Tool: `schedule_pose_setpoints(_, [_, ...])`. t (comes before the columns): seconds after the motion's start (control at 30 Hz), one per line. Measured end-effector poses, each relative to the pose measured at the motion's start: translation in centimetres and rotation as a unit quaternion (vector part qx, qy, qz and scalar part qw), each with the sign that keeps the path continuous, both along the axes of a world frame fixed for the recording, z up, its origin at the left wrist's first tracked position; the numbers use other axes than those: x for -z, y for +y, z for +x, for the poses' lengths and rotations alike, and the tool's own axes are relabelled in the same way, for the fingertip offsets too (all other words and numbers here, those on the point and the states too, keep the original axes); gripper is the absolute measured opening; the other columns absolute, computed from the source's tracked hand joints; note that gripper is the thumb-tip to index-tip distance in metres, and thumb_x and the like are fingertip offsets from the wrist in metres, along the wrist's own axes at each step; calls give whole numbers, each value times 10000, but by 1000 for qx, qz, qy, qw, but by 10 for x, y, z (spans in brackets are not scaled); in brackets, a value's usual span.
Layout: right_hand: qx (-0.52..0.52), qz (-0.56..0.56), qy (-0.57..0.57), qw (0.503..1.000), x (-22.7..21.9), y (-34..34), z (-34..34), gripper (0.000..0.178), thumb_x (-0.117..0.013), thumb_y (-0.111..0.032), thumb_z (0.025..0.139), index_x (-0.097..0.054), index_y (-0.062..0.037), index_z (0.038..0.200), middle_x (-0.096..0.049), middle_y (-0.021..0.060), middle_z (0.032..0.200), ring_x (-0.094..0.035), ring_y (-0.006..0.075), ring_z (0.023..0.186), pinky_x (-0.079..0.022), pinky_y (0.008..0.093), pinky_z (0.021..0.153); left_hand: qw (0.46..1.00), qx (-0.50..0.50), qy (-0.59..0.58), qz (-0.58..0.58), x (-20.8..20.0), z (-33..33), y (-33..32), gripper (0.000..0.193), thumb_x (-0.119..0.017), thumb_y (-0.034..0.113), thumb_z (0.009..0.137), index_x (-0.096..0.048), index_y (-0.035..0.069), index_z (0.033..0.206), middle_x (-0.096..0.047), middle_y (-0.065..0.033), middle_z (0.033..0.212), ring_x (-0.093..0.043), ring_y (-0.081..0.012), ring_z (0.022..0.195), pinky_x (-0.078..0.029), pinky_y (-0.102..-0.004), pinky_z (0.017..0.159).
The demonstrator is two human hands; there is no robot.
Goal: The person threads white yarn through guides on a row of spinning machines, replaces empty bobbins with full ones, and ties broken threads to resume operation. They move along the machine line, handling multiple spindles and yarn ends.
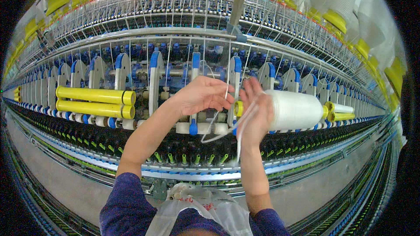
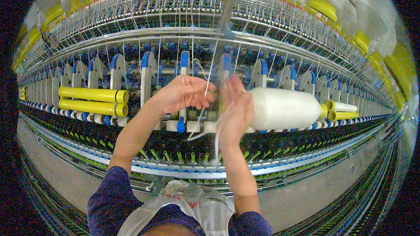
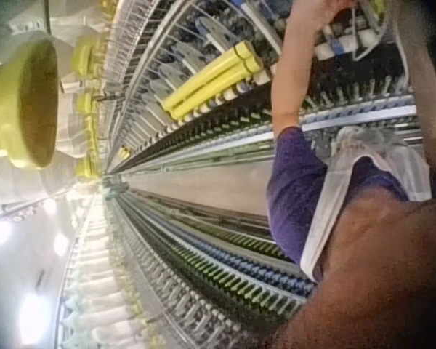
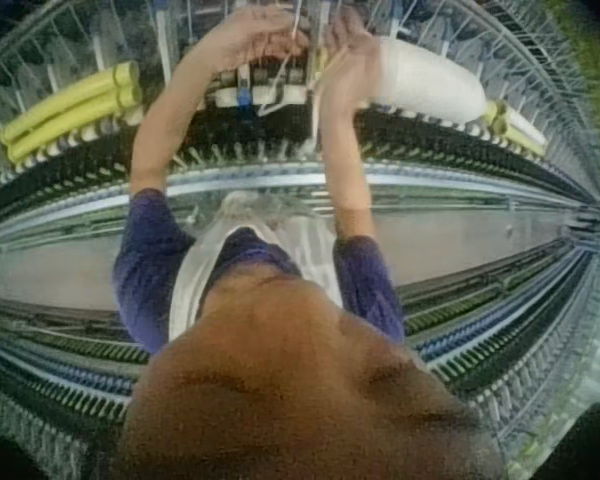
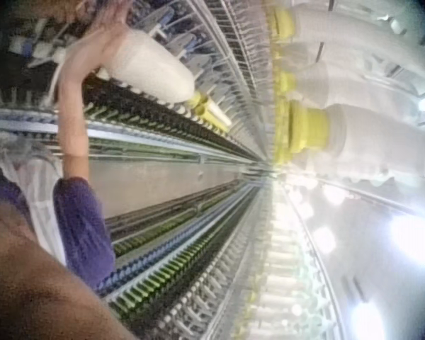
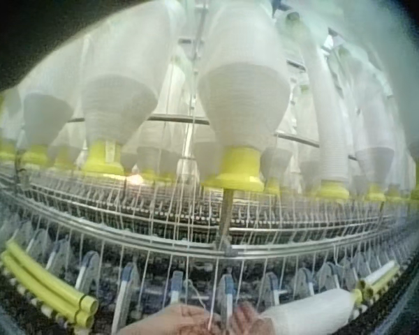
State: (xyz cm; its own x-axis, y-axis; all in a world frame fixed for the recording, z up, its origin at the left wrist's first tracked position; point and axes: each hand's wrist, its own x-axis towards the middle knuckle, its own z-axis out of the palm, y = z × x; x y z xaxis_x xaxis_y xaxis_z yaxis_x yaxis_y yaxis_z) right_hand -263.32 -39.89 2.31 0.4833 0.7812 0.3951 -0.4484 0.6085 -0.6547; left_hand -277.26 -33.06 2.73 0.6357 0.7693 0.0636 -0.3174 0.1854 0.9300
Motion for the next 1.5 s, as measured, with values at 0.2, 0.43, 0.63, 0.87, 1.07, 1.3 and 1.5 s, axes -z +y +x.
schedule_pose_setpoints(0.2, [-111,-113,-131,979,22,11,4,248,-483,-224,963,-464,-22,1108,-574,86,908,-583,125,701,-483,233,589,983,-103,109,105,-23,9,-10,153,-617,132,878,-664,-10,910,-661,-107,828,-640,-138,631,-470,-198,468])
schedule_pose_setpoints(0.43, [174,-47,-310,933,27,3,20,111,-646,-96,863,-606,-14,799,-467,-66,627,-368,12,570,-285,181,486,975,-93,96,180,-9,19,4,150,-661,176,851,-671,41,786,-530,30,872,-486,-46,648,-411,-193,474])
schedule_pose_setpoints(0.63, [204,53,-360,909,33,-63,59,241,-527,-214,928,-604,-46,772,-566,33,665,-492,122,547,-361,238,500,946,-177,178,206,23,33,77,229,-621,237,880,-616,27,787,-533,-11,700,-525,-117,619,-472,-318,530])
schedule_pose_setpoints(0.87, [142,124,-423,887,36,-129,68,391,-477,-408,941,-380,-94,729,-378,6,621,-395,146,517,-336,273,451,754,-162,499,396,65,40,151,197,-541,146,895,-581,-11,783,-603,-111,615,-629,-196,488,-501,-331,452])
schedule_pose_setpoints(1.07, [144,28,-340,929,35,-119,60,564,-360,-552,924,-326,-86,608,-368,2,584,-381,128,497,-275,267,417,802,-153,493,299,70,45,154,178,-550,84,852,-586,-52,745,-629,-164,594,-651,-247,510,-531,-351,480])
schedule_pose_setpoints(1.3, [153,43,-297,942,41,-114,58,574,-387,-558,913,-309,-95,584,-348,-7,558,-330,107,464,-246,262,413,785,-100,539,289,66,45,150,178,-539,80,860,-565,-60,754,-631,-173,622,-650,-236,498,-537,-344,421])
schedule_pose_setpoints(1.5, [147,52,-281,947,45,-107,56,567,-431,-542,904,-333,-85,583,-348,-6,553,-324,103,451,-221,253,402,779,-100,538,307,70,48,153,206,-568,110,845,-586,-60,730,-632,-166,607,-655,-236,501,-538,-351,433])
